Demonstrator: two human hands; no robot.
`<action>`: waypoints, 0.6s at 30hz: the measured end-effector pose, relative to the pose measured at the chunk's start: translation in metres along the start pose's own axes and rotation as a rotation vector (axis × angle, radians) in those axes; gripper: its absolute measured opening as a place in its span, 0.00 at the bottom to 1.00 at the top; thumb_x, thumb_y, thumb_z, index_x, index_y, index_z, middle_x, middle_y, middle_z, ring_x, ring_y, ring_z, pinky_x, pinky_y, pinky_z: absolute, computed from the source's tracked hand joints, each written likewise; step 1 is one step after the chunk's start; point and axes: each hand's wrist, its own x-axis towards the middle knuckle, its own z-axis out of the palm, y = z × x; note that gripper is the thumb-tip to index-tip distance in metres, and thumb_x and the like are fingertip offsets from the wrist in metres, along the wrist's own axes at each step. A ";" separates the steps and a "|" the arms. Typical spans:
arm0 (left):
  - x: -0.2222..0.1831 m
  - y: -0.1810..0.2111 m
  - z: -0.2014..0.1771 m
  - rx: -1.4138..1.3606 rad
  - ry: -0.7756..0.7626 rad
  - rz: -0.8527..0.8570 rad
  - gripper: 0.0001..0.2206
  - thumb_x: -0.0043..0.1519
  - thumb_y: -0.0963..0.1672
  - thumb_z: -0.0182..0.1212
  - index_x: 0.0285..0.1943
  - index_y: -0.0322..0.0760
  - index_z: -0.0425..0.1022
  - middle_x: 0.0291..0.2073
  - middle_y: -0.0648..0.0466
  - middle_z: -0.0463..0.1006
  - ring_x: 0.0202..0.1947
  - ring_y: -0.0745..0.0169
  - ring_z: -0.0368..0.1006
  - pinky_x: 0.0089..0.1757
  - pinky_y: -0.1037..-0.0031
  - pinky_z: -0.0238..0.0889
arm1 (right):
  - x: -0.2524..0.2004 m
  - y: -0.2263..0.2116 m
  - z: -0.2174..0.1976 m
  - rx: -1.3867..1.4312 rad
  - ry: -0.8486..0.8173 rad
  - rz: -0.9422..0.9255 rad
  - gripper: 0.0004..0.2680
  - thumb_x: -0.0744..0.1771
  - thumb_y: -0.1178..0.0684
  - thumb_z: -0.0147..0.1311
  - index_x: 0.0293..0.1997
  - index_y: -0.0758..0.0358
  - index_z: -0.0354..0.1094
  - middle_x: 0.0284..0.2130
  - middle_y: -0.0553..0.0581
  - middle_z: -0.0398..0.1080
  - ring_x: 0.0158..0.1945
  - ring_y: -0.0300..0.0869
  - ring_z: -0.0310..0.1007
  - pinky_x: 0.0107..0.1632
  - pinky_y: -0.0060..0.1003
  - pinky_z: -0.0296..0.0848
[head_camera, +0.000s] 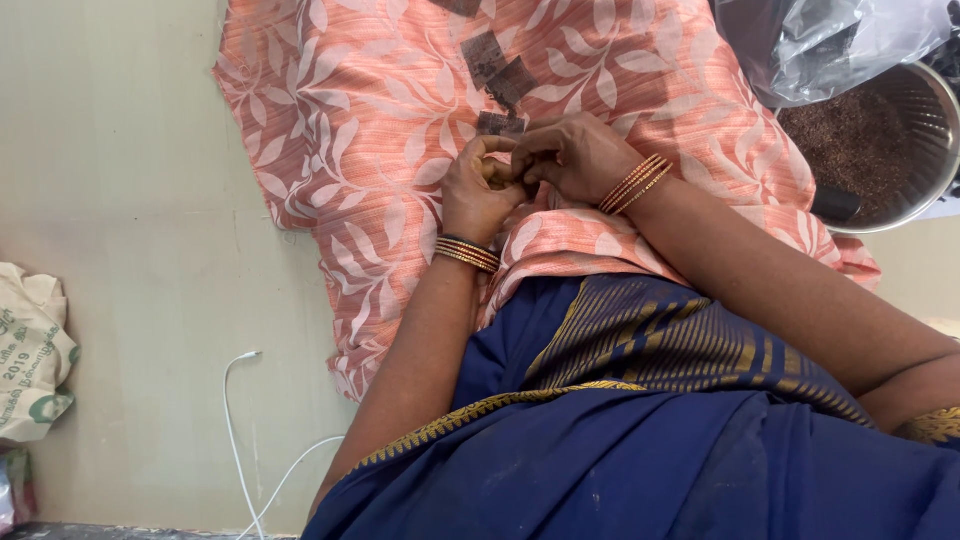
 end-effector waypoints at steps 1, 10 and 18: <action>0.001 -0.005 -0.001 0.000 -0.001 0.000 0.23 0.47 0.34 0.73 0.52 0.31 0.73 0.34 0.49 0.86 0.33 0.68 0.82 0.38 0.77 0.76 | 0.000 0.000 -0.001 0.000 0.000 0.001 0.12 0.60 0.69 0.58 0.45 0.62 0.75 0.37 0.57 0.76 0.40 0.47 0.80 0.42 0.37 0.78; -0.004 -0.007 -0.008 -0.525 -0.201 0.029 0.24 0.53 0.33 0.71 0.59 0.28 0.71 0.46 0.50 0.83 0.45 0.68 0.79 0.47 0.75 0.77 | 0.002 0.025 0.004 0.446 0.187 0.265 0.04 0.65 0.66 0.61 0.41 0.67 0.75 0.35 0.54 0.79 0.40 0.36 0.80 0.45 0.30 0.80; 0.002 -0.021 -0.003 -0.178 -0.011 -0.064 0.08 0.57 0.35 0.71 0.43 0.28 0.80 0.31 0.51 0.84 0.30 0.70 0.79 0.32 0.81 0.73 | 0.003 0.010 0.001 0.344 0.159 0.286 0.03 0.65 0.66 0.61 0.40 0.70 0.74 0.34 0.55 0.80 0.39 0.36 0.81 0.44 0.30 0.80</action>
